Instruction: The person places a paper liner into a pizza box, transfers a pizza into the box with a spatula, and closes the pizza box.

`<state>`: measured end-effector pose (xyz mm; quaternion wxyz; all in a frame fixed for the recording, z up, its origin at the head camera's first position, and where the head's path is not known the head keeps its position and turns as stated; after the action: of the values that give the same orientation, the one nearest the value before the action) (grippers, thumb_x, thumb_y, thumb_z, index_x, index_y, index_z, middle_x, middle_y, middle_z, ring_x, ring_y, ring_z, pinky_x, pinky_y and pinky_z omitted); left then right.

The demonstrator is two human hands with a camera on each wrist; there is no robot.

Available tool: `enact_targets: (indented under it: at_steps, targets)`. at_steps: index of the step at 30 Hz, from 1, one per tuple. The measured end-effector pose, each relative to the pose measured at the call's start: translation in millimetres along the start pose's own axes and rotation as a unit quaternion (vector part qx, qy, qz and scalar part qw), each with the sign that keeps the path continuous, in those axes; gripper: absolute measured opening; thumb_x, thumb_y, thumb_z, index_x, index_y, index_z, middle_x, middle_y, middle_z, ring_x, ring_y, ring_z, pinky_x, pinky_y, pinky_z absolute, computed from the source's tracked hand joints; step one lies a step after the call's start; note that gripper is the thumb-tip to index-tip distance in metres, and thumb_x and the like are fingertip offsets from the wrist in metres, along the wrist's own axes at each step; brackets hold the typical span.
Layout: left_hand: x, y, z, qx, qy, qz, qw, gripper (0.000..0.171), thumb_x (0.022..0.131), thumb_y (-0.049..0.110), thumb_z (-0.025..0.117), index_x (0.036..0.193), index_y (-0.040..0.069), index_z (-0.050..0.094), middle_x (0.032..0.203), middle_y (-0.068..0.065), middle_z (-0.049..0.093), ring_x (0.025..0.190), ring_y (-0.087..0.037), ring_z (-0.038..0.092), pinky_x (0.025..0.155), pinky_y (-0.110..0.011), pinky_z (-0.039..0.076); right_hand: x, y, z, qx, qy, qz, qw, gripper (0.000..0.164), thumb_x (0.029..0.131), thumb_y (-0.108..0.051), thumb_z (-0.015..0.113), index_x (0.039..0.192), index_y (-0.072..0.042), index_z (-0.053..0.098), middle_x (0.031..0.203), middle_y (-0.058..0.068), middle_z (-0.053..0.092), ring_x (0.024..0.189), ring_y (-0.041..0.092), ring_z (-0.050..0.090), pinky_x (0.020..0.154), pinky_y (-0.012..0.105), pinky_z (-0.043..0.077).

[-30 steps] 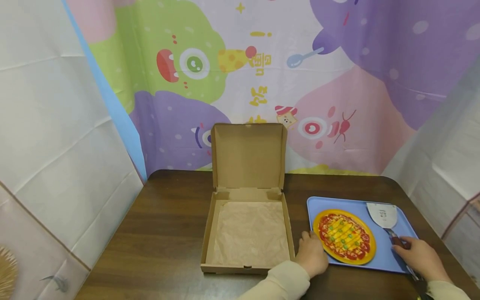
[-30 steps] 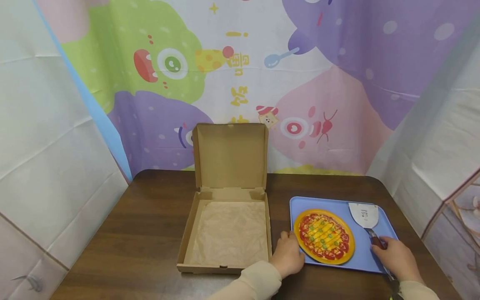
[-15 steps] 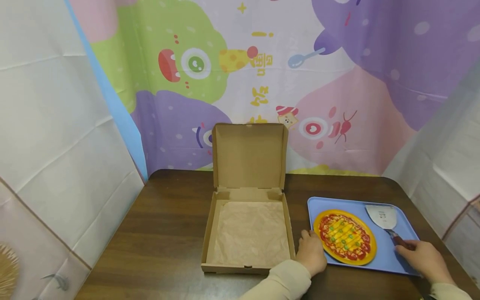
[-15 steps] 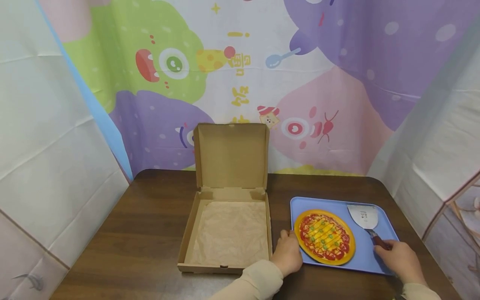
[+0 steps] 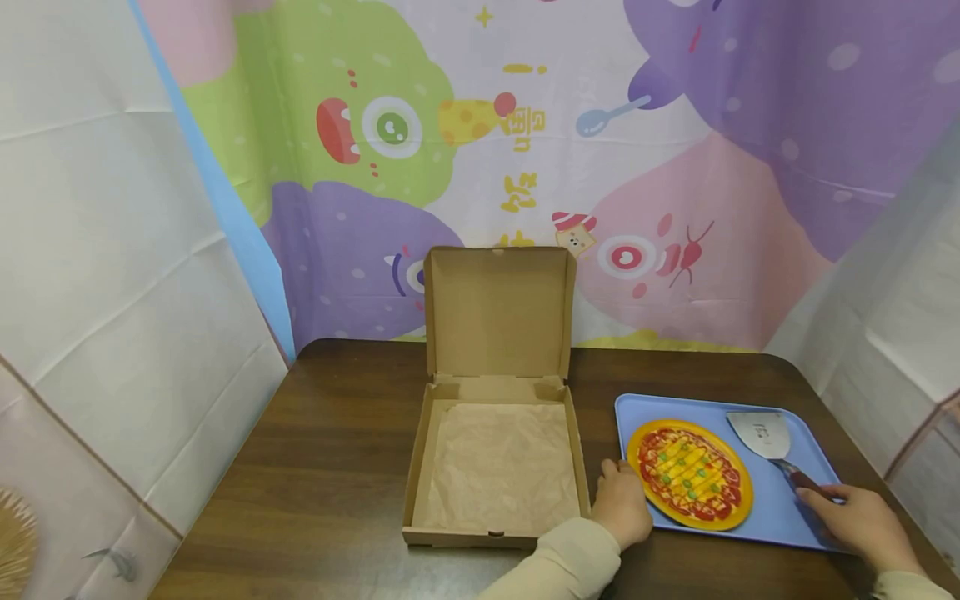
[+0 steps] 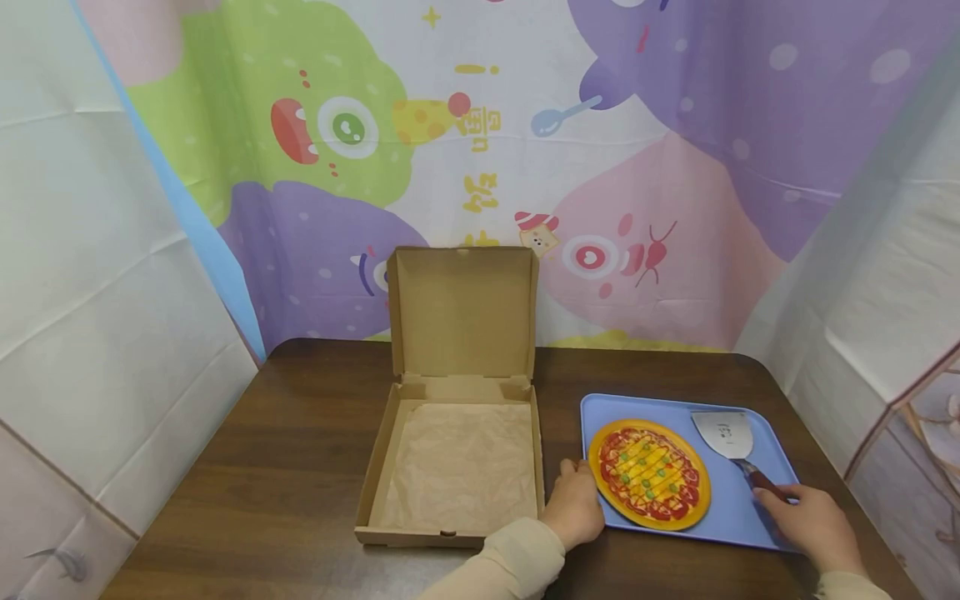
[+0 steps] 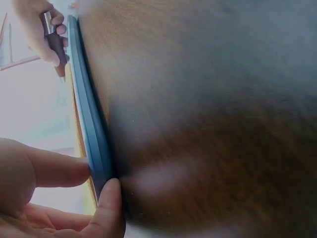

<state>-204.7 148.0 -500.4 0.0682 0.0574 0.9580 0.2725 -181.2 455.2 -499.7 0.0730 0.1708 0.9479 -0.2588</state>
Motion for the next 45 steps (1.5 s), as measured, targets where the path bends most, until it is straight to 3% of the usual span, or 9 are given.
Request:
enact_targets:
  at_steps: [7, 14, 21, 28, 32, 39, 41, 45]
  targets:
    - [0.1, 0.1, 0.1, -0.011, -0.007, -0.004, 0.9999, 0.068, 0.074, 0.011, 0.078, 0.135, -0.002, 0.051, 0.11, -0.012, 0.048, 0.095, -0.025, 0.056, 0.084, -0.03, 0.052, 1.9, 7.9, -0.4, 0.041, 0.023, 0.034, 0.998, 0.069, 0.094, -0.047, 0.056, 0.112, 0.019, 0.059, 0.063, 0.0, 0.063, 0.06, 0.014, 0.058, 0.055, 0.029, 0.041]
    - [-0.6, -0.4, -0.5, -0.023, -0.01, -0.009, 0.9997, 0.069, 0.073, 0.01, 0.078, 0.135, -0.001, 0.05, 0.111, -0.012, 0.046, 0.096, -0.025, 0.056, 0.086, -0.03, 0.052, 1.8, 13.5, -3.2, 0.032, 0.058, 0.043, 0.997, 0.064, 0.091, -0.046, 0.062, 0.108, 0.017, 0.062, 0.073, 0.01, 0.065, 0.069, 0.021, 0.055, 0.057, 0.028, 0.038]
    - [1.3, -1.0, 0.3, -0.035, -0.013, -0.023, 0.999, 0.07, 0.072, 0.008, 0.079, 0.135, 0.0, 0.05, 0.111, -0.012, 0.045, 0.098, -0.025, 0.055, 0.088, -0.03, 0.052, 1.0, 18.2, -6.8, 0.039, 0.094, 0.042, 0.994, 0.065, 0.091, -0.045, 0.063, 0.11, 0.016, 0.062, 0.092, 0.03, 0.066, 0.08, 0.031, 0.058, 0.06, 0.029, 0.037]
    - [2.1, -1.4, 0.3, -0.038, -0.016, -0.025, 0.9989, 0.072, 0.072, 0.009, 0.079, 0.137, 0.0, 0.049, 0.114, -0.012, 0.046, 0.102, -0.026, 0.056, 0.09, -0.03, 0.052, -6.6, 22.1, -16.0, 0.051, 0.111, 0.017, 0.992, 0.062, 0.094, -0.046, 0.061, 0.11, 0.014, 0.064, 0.071, 0.004, 0.07, 0.06, 0.009, 0.05, 0.053, 0.026, 0.036]
    - [2.6, -2.1, 0.1, -0.037, -0.02, -0.023, 0.9988, 0.071, 0.073, 0.009, 0.079, 0.137, 0.0, 0.049, 0.114, -0.012, 0.046, 0.102, -0.026, 0.056, 0.09, -0.03, 0.052, -11.5, 24.2, -22.4, 0.041, 0.119, -0.02, 0.992, 0.058, 0.094, -0.042, 0.062, 0.11, 0.013, 0.065, 0.068, 0.001, 0.069, 0.056, 0.003, 0.049, 0.051, 0.025, 0.038]
    - [2.4, -2.9, -0.3, -0.04, -0.02, -0.022, 0.9988, 0.07, 0.073, 0.009, 0.079, 0.136, 0.0, 0.049, 0.112, -0.012, 0.046, 0.099, -0.025, 0.055, 0.088, -0.03, 0.052, -13.8, 34.6, -30.0, 0.065, 0.121, -0.033, 0.99, 0.061, 0.092, -0.037, 0.067, 0.111, 0.021, 0.061, 0.076, 0.02, 0.072, 0.059, -0.005, 0.052, 0.05, 0.017, 0.044]
    - [2.3, -3.1, -0.4, -0.042, -0.018, -0.022, 0.9987, 0.07, 0.073, 0.009, 0.079, 0.136, 0.0, 0.049, 0.111, -0.012, 0.046, 0.098, -0.025, 0.055, 0.088, -0.03, 0.052, -13.8, 39.5, -30.8, 0.084, 0.118, -0.041, 0.989, 0.058, 0.093, -0.034, 0.067, 0.108, 0.022, 0.061, 0.072, 0.015, 0.073, 0.059, -0.008, 0.053, 0.051, 0.015, 0.044]
    - [2.1, -3.7, -1.2, -0.046, -0.015, -0.021, 0.9986, 0.07, 0.072, 0.008, 0.079, 0.136, -0.001, 0.05, 0.111, -0.012, 0.046, 0.096, -0.025, 0.055, 0.087, -0.03, 0.052, -13.5, 51.2, -30.4, 0.125, 0.112, -0.047, 0.985, 0.046, 0.092, -0.026, 0.069, 0.094, 0.02, 0.066, 0.057, -0.013, 0.067, 0.056, -0.008, 0.055, 0.051, 0.014, 0.046]
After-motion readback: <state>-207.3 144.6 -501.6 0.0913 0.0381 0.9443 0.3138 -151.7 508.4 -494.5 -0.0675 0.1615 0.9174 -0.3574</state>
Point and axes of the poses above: each hand's wrist, its own x-axis towards the middle knuckle, its own z-axis out of the palm, y = z × x, the point moved 3 cm from there along x, towards the middle knuckle
